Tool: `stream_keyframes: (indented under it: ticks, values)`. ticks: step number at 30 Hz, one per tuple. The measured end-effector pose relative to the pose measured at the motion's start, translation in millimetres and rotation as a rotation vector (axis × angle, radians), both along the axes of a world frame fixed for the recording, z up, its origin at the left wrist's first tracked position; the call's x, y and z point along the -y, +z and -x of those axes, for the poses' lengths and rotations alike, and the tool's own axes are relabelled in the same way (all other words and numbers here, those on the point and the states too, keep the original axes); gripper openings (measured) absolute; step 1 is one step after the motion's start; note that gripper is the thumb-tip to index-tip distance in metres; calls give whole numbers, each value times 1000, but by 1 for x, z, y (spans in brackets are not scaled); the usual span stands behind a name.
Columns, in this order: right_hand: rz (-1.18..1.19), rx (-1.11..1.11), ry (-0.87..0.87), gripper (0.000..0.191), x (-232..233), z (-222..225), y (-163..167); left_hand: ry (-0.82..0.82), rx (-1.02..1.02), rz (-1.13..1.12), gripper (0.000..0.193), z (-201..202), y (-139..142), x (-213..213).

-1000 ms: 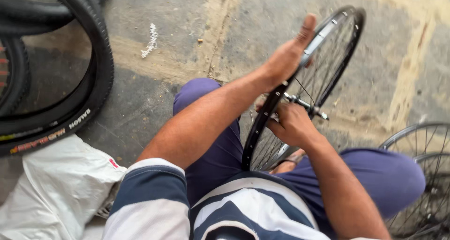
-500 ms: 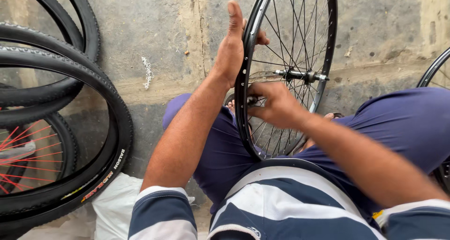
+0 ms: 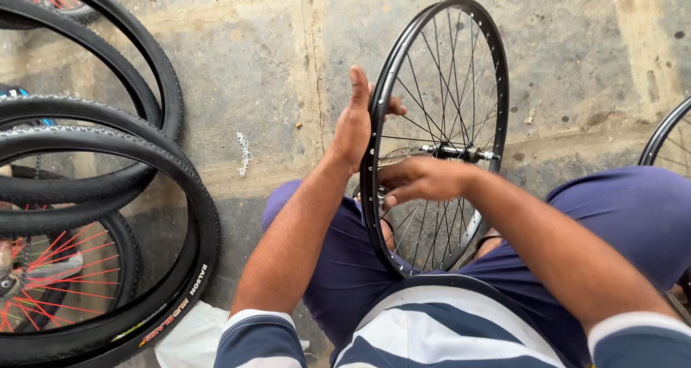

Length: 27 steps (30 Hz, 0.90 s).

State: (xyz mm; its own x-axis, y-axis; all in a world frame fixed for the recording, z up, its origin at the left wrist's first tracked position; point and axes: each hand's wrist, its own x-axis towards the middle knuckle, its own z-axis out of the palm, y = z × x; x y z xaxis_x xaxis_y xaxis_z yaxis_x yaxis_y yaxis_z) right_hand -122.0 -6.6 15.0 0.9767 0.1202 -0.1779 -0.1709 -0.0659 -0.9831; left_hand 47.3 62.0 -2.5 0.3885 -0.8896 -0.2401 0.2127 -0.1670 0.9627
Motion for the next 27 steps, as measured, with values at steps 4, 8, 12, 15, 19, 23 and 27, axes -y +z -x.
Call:
stream_keyframes:
  ticks: [4,8,12,15,19,23,27]
  values:
    - [587,17,-230,34,-32,3,3,8,-13,-17,95,-1,-1,-1]
    - [863,400,-471,25,-45,15,-15,4,-20,-31,94,-1,0,0]
    - [767,39,-121,27,-38,8,-36,16,-13,-18,92,-1,3,0]
    - [961,255,-233,25,-48,3,-43,57,-43,-63,92,-1,2,1]
    - [904,224,-376,20,-51,4,-44,17,-90,-24,90,-4,-1,4]
    - [128,-144,21,49,-13,-2,-42,12,-40,-27,89,-4,-6,-2]
    - [84,2,61,39,-4,0,-38,3,8,-2,91,-5,-13,-9]
